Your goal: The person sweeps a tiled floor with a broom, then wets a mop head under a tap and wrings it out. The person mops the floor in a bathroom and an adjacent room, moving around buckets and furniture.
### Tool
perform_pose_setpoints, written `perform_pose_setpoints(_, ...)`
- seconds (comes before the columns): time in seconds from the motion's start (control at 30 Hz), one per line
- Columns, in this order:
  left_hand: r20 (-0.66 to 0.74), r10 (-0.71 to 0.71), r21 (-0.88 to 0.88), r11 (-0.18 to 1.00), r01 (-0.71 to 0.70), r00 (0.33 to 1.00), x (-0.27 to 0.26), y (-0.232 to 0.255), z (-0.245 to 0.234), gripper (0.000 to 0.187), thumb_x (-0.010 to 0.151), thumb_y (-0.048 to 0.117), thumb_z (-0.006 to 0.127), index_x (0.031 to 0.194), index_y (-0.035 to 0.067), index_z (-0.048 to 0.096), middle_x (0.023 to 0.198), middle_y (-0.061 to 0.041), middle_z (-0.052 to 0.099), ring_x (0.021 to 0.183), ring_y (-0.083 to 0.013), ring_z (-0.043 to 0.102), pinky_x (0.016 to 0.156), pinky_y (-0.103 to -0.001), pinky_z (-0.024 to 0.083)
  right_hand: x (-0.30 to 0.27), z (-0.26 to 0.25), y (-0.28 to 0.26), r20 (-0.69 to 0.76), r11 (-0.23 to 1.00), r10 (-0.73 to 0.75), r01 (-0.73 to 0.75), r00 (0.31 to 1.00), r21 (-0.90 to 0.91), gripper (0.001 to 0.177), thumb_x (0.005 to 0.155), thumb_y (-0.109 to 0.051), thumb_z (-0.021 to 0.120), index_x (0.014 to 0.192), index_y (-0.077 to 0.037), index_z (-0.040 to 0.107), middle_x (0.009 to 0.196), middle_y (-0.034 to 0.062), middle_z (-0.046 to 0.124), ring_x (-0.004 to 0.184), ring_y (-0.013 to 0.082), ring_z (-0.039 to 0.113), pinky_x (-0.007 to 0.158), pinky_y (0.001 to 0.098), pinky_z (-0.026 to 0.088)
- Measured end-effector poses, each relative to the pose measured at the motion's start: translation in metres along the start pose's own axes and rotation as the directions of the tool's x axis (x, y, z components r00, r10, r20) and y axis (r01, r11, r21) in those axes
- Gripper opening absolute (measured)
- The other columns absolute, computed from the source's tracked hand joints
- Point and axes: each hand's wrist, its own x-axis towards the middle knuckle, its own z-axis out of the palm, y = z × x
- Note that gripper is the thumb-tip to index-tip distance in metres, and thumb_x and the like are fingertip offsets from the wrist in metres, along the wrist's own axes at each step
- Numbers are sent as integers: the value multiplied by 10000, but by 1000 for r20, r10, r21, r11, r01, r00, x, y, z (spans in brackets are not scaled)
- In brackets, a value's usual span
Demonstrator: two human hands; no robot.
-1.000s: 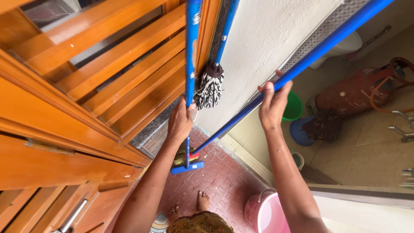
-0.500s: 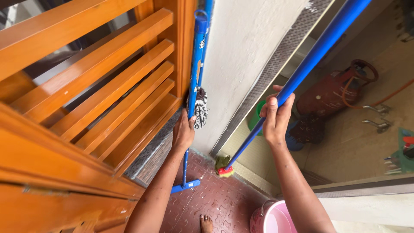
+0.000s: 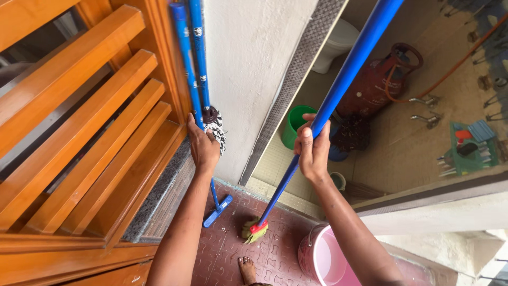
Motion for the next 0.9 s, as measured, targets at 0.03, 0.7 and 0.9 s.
perform_pose_setpoints(0.03,-35,51,12,999,-51,998,-4,8,1,673,899,-32,594,1503,-66,300,1353,-358,541,1213,-477,582,1016,-490,464,-3,-2,-3,-4,1000,1,-2,1000,-20,367,1131,-312,447,1318,2,414,834,26,486,558,69,486,495,228,430)
perform_pose_setpoints(0.7,649,304,-610,755,239,697,-113,208,81,234,1056,273,564,1156,63,587,952,-91,723,878,-214,729,765,-352,557,-63,-136,9,151,994,110,-105,982,-41,704,983,-79,597,1621,-46,300,1516,167,424,1435,282,432,1191,422,389)
perform_pose_setpoints(0.9,588,446,-751,610,252,675,-65,304,143,260,1066,330,574,1133,79,586,842,-27,616,739,-117,564,667,-307,482,-110,-135,127,136,781,601,-543,788,-308,888,853,-98,742,1566,-83,214,1391,198,437,1129,347,599,825,426,602)
